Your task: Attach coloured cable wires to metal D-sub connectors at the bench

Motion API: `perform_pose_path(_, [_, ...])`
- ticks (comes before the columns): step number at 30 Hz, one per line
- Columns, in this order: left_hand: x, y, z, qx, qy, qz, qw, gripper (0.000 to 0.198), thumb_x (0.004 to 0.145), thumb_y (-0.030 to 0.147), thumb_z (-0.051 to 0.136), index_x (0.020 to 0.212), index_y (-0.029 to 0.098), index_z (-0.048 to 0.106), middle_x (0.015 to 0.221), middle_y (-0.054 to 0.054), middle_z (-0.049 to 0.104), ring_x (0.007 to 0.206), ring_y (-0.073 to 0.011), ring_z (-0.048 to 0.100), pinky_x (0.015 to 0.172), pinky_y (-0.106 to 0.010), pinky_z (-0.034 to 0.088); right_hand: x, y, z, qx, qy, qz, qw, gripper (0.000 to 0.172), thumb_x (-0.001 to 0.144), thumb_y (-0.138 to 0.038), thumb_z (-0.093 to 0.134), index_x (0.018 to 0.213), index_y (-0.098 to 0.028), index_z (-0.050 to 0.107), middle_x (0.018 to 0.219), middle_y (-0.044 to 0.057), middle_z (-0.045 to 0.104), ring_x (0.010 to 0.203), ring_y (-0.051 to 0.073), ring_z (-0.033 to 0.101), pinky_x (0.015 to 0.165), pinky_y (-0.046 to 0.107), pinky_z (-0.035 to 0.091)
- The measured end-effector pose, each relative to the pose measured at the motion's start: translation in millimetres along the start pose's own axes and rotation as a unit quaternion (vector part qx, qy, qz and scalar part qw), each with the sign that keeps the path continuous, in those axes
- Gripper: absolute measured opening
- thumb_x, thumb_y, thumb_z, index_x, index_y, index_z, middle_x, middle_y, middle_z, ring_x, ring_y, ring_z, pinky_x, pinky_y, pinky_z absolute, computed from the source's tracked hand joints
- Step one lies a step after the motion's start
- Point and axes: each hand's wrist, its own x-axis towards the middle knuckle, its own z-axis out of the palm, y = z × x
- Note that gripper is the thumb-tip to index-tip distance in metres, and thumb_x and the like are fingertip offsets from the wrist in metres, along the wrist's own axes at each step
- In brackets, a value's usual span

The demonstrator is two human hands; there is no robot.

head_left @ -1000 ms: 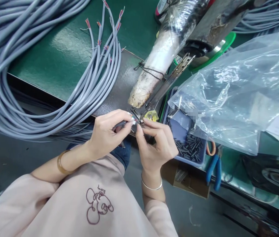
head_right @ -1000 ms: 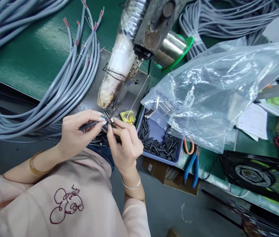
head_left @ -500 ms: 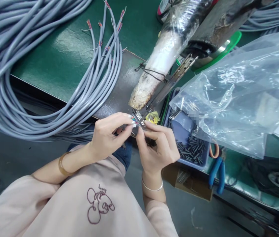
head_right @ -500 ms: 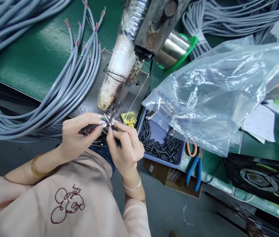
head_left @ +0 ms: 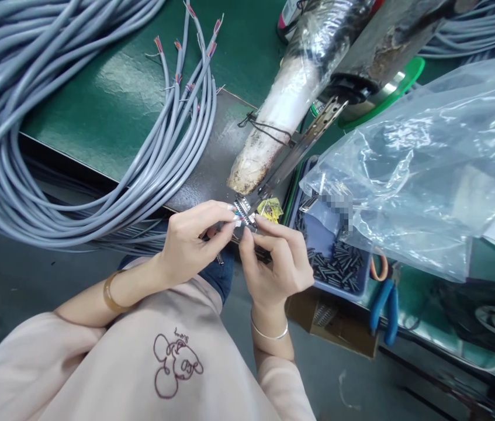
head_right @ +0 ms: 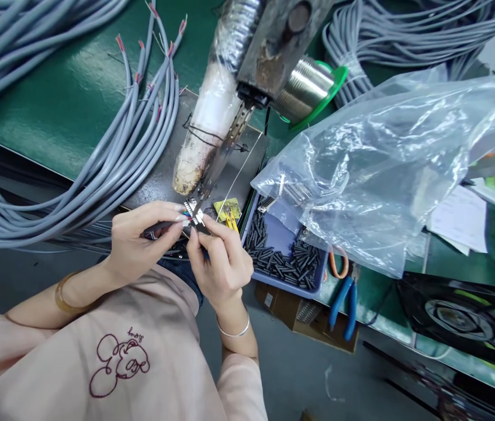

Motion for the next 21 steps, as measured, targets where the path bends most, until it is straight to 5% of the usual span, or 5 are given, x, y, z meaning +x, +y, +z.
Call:
perform_pose_path(13, [5.1, 1.5, 0.6, 0.005, 0.022, 0.018, 1.000, 0.011, 0.086, 0.003, 0.067, 0.086, 0.014, 0.068, 0.091, -0.005, 0.079, 0.072, -0.0074, 0.070, 0.055, -0.013, 0.048, 4.7, -2.3, 4.8, 0.014, 0.031, 0.007, 0.999, 0.017, 0.085, -0.012, 0.077, 0.080, -0.021, 0.063, 0.094, 0.002, 0.077, 0.082, 0.013, 0.076, 0.075, 0.022, 0.062])
perform_pose_path(21, [-1.0, -1.1, -0.8, -0.013, 0.001, -0.023, 1.000, 0.009, 0.087, 0.007, 0.068, 0.086, 0.016, 0.069, 0.090, -0.004, 0.079, 0.068, -0.0084, 0.068, 0.055, -0.017, 0.048, -2.8, 0.7, -0.9, -0.024, -0.010, -0.038, 0.999, 0.017, 0.088, -0.014, 0.073, 0.081, -0.022, 0.060, 0.095, 0.001, 0.079, 0.078, 0.011, 0.076, 0.074, 0.019, 0.061])
